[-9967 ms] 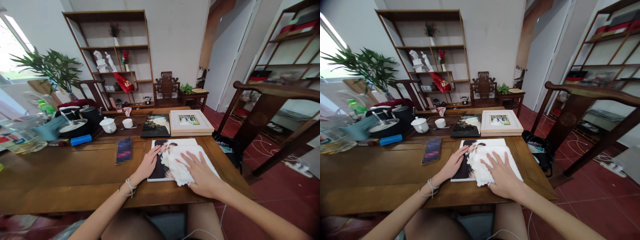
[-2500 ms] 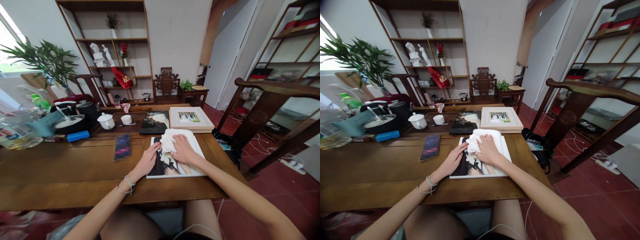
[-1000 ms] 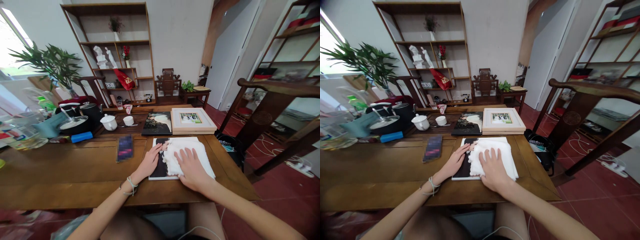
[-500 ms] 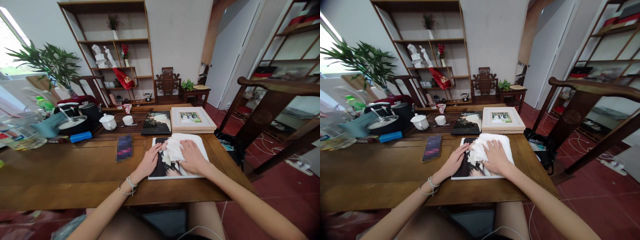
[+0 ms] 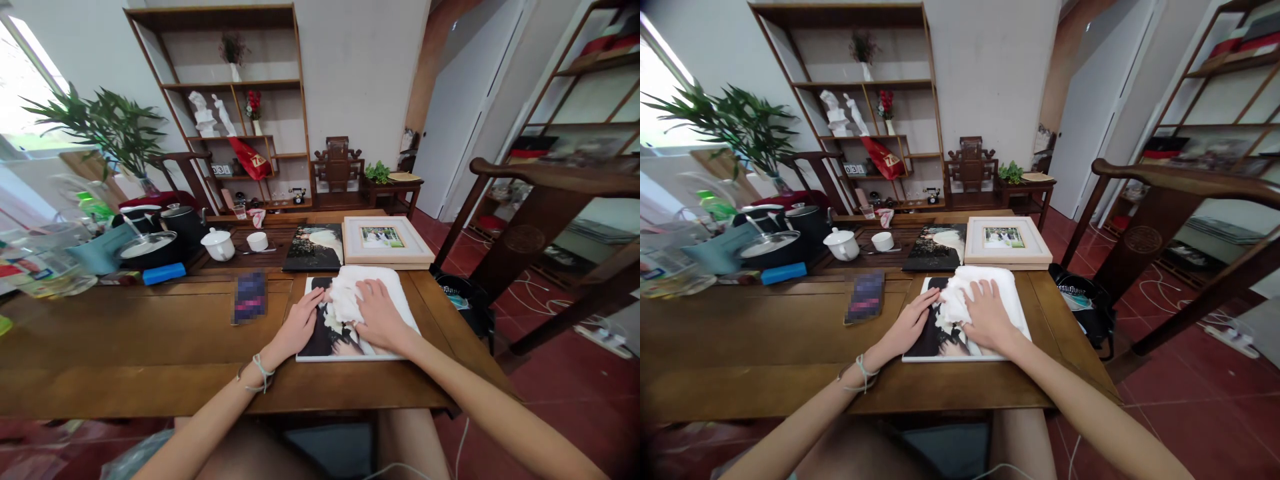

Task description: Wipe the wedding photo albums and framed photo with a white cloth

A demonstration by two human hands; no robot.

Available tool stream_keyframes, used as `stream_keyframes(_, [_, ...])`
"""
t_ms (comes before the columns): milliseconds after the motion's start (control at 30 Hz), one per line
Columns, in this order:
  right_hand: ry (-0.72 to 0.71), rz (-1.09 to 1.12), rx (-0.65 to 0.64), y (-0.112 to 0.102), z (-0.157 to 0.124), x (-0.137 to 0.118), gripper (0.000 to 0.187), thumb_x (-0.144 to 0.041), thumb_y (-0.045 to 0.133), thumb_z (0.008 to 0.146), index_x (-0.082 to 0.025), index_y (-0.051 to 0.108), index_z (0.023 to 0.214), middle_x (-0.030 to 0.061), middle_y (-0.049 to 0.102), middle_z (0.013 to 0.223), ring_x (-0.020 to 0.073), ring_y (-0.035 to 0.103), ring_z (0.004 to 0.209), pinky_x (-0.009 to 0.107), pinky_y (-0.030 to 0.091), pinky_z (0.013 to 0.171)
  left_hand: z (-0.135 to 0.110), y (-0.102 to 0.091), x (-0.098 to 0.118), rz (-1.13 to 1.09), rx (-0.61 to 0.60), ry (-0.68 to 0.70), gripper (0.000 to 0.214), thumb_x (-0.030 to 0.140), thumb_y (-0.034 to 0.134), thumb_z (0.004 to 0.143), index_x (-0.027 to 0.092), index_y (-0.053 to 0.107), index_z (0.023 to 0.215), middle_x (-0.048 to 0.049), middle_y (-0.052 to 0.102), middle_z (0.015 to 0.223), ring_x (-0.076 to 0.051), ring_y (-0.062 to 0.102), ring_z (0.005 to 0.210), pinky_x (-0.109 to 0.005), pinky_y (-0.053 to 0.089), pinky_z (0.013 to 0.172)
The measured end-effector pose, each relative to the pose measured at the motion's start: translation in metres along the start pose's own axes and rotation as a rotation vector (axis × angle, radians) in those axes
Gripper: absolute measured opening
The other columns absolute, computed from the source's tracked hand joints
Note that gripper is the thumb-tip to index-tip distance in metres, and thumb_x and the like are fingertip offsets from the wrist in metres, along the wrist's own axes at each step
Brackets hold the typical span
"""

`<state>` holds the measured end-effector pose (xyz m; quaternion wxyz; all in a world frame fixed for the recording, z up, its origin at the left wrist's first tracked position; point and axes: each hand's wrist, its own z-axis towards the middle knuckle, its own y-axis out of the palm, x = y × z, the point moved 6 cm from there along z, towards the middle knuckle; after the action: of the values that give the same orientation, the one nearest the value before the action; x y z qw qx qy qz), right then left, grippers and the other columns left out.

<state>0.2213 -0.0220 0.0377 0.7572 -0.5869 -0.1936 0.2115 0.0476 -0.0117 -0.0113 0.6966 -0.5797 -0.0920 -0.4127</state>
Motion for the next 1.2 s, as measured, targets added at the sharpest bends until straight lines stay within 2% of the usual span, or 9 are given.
stream_keyframes(200, [-0.074,0.027,-0.016,-0.003,-0.015,-0.028,0.066,-0.041,0.059,0.079,-0.008,0.050,0.135,0.0205,0.048,0.131,0.0399,0.034,0.122,0.057,0.017,0.109,0.001,0.000,0.000,-0.003,0.009,0.039,0.045,0.016,0.032,0.093,0.021,0.049,0.134,-0.0092,0.044,0.147,-0.021,0.037,0.138,-0.048,0.030,0.115])
stream_keyframes(333, [-0.111,0.071,-0.016,-0.005,-0.020,-0.029,0.058,-0.039,0.061,0.076,-0.009,0.059,0.126,0.0184,0.048,0.132,0.0382,0.035,0.123,0.053,0.019,0.110,0.001,0.000,0.000,0.000,0.021,0.057,0.044,0.016,0.033,0.092,0.019,0.051,0.132,-0.0106,0.045,0.146,-0.022,0.039,0.138,-0.048,0.031,0.115])
stream_keyframes(500, [-0.078,0.086,-0.016,-0.006,-0.008,0.003,0.040,-0.036,0.057,0.080,-0.009,0.068,0.108,0.0167,0.052,0.128,0.0338,0.038,0.119,0.046,0.029,0.106,0.000,-0.002,0.003,0.014,0.008,0.029,0.046,0.016,0.031,0.093,0.021,0.048,0.135,-0.0090,0.044,0.147,-0.021,0.037,0.138,-0.048,0.031,0.115])
stream_keyframes(633, [0.020,0.016,-0.049,-0.003,0.001,0.036,0.036,-0.032,0.054,0.083,-0.007,0.068,0.103,0.0188,0.052,0.128,0.0331,0.041,0.116,0.045,0.032,0.104,0.000,-0.003,0.005,0.022,-0.018,0.001,0.047,0.017,0.029,0.094,0.020,0.046,0.137,-0.0083,0.042,0.149,-0.022,0.036,0.139,-0.048,0.030,0.115])
stream_keyframes(700, [0.060,-0.026,-0.057,-0.002,-0.001,0.042,0.035,-0.031,0.054,0.082,-0.006,0.069,0.102,0.0198,0.051,0.127,0.0340,0.041,0.115,0.046,0.031,0.104,0.000,-0.003,0.005,0.020,-0.019,-0.003,0.047,0.018,0.029,0.094,0.020,0.046,0.137,-0.0081,0.042,0.149,-0.021,0.035,0.140,-0.047,0.029,0.116])
stream_keyframes(867, [0.037,-0.044,-0.042,-0.005,-0.031,0.008,0.054,-0.040,0.058,0.080,-0.007,0.061,0.122,0.0226,0.050,0.129,0.0413,0.036,0.120,0.059,0.022,0.106,0.000,0.000,0.000,-0.008,0.009,0.006,0.046,0.019,0.030,0.094,0.021,0.047,0.136,-0.0067,0.042,0.149,-0.020,0.036,0.139,-0.045,0.027,0.117])
stream_keyframes(1033, [-0.066,0.020,-0.058,-0.014,-0.063,-0.031,0.077,-0.036,0.064,0.074,-0.008,0.042,0.141,0.0225,0.046,0.135,0.0436,0.033,0.126,0.060,0.017,0.108,0.000,0.001,-0.002,-0.017,0.011,0.012,0.046,0.019,0.030,0.095,0.022,0.047,0.137,-0.0060,0.043,0.148,-0.019,0.036,0.139,-0.045,0.027,0.117])
stream_keyframes(1100, [-0.082,0.057,-0.068,-0.018,-0.064,-0.030,0.069,-0.035,0.064,0.074,-0.009,0.049,0.136,0.0206,0.048,0.133,0.0414,0.035,0.124,0.057,0.020,0.109,0.000,0.001,-0.003,-0.008,0.007,0.005,0.046,0.019,0.029,0.094,0.021,0.046,0.137,-0.0063,0.042,0.149,-0.020,0.036,0.139,-0.046,0.027,0.117])
stream_keyframes(1200, [-0.065,0.081,-0.072,-0.018,-0.052,-0.011,0.046,-0.035,0.062,0.076,-0.007,0.066,0.113,0.0194,0.051,0.130,0.0373,0.038,0.121,0.049,0.027,0.108,0.000,0.001,-0.003,0.001,-0.002,-0.002,0.046,0.019,0.029,0.094,0.020,0.046,0.137,-0.0074,0.041,0.149,-0.020,0.036,0.139,-0.046,0.028,0.117])
